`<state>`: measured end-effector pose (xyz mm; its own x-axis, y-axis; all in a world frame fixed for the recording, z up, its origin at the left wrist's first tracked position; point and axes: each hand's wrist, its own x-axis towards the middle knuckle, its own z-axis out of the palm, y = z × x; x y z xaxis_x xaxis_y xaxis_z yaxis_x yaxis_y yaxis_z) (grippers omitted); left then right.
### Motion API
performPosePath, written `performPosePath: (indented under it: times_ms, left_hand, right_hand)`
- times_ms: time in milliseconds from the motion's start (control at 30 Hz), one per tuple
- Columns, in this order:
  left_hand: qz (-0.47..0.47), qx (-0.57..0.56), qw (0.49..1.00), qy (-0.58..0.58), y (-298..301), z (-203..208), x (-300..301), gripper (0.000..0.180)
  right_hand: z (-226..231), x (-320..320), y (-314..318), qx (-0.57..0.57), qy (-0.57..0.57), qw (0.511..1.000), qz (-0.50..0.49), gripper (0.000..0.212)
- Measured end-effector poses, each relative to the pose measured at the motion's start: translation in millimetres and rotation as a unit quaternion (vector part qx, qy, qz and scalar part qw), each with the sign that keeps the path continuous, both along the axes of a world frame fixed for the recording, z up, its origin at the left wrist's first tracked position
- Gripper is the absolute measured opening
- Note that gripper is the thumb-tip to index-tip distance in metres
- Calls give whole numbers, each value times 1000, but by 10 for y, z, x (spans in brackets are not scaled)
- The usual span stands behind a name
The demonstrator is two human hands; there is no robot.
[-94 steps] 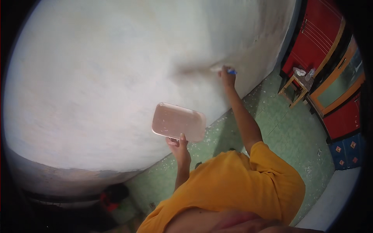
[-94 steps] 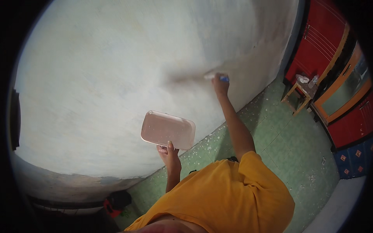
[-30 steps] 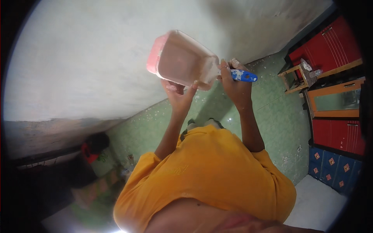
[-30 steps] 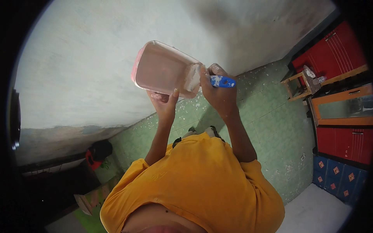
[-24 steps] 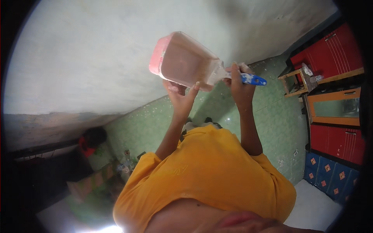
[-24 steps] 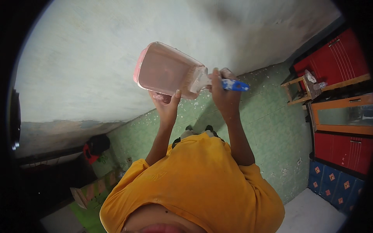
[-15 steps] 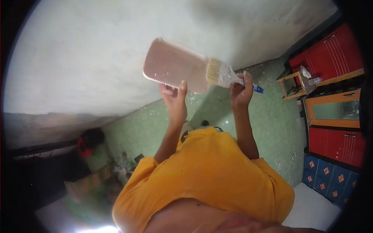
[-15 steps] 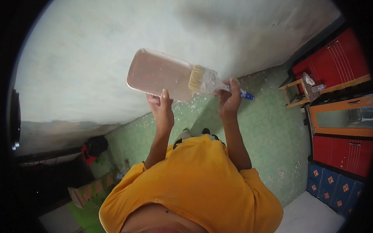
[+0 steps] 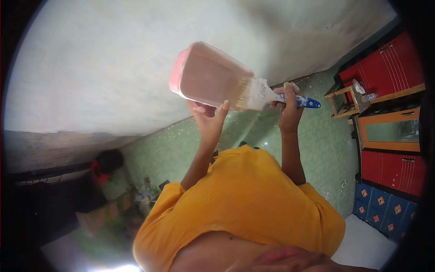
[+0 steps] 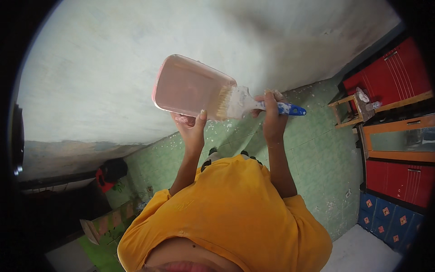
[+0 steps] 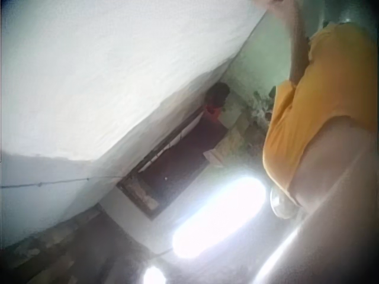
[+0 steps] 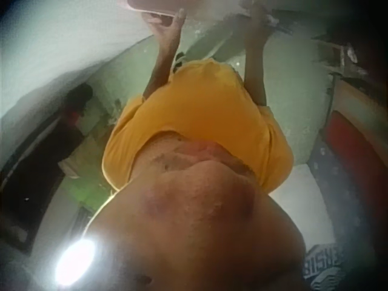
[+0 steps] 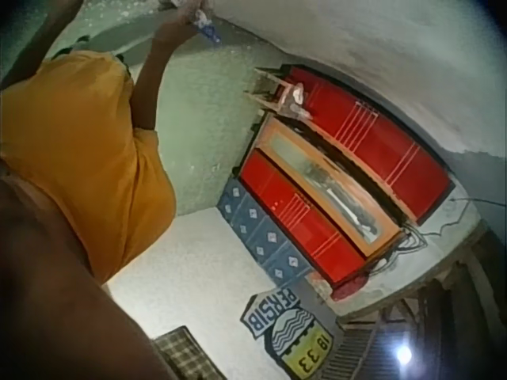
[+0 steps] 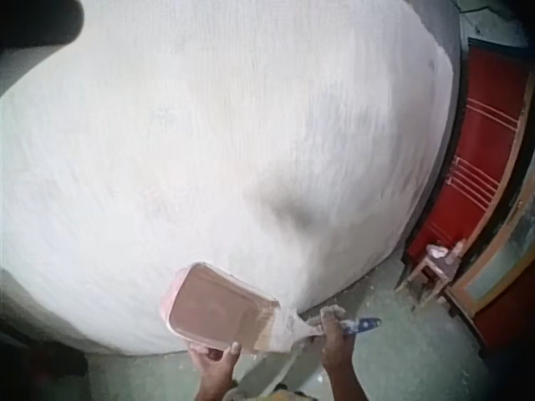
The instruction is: The person applies paint to an interior wall using a brush, dipping the brush into a tray held in their other hand.
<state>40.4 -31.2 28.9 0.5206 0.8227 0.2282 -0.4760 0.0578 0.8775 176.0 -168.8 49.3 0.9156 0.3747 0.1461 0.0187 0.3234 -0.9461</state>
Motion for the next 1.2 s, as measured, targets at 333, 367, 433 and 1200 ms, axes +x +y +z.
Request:
performPosePath:
  times_ms: [333, 367, 433, 1200]
  left_hand:
    - [-32, 53, 997, 46, 464, -193, -356, 97]
    - [-33, 64, 996, 46, 521, -198, -386, 96]
    - [-27, 68, 996, 44, 624, -214, -447, 95]
    - [-41, 12, 999, 28, 1324, -244, -914, 65]
  right_hand:
    - [333, -486, 853, -202, -175, 963, -31, 22]
    - [376, -542, 884, -199, -161, 966, -41, 23]
    - [376, -637, 947, -195, -149, 968, -52, 25]
    - [-221, -46, 1394, 286, 102, 932, -197, 22]
